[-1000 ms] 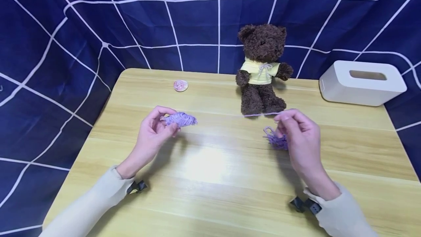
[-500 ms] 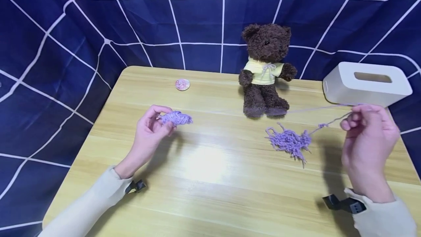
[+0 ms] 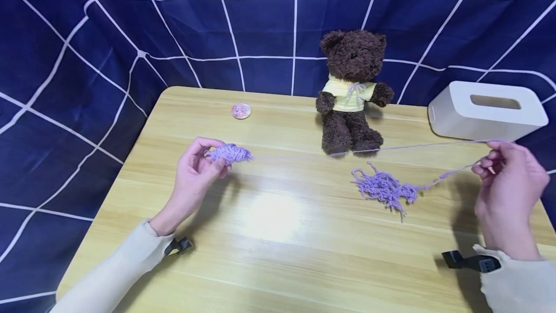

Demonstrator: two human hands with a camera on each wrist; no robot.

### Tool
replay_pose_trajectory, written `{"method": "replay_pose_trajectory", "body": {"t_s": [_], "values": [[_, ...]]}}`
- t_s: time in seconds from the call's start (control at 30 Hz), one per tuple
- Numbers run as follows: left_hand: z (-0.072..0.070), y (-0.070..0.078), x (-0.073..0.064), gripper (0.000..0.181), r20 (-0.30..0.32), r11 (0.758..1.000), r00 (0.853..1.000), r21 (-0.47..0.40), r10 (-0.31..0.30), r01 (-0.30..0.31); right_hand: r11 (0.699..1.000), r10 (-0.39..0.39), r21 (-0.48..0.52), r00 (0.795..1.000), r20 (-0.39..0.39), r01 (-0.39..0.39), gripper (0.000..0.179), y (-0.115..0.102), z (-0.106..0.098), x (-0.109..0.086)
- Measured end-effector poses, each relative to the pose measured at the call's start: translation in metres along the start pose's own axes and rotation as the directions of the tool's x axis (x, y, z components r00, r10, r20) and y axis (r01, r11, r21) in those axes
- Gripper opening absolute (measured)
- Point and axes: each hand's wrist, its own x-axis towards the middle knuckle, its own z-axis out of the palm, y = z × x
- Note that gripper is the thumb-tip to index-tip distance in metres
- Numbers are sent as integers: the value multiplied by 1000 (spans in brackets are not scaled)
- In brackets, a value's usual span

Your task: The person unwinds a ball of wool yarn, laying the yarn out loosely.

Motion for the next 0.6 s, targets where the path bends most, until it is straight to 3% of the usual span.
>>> {"method": "replay_pose_trajectory", "body": {"t_s": [0.2, 0.37, 0.6], "values": [[3, 0, 0, 31, 16, 1000, 1000, -8, -2, 2, 947, 153, -304, 978, 145, -103, 27, 22, 9, -19], [7, 0, 1, 30, 30, 1000, 999, -12, -14, 15, 910, 264, -386, 929, 259, -151, 27, 49, 23, -41], [12, 0, 0, 30, 55, 999, 998, -16, -28, 29, 829, 307, -557, 874, 377, -51, 21, 95, 59, -88]]}}
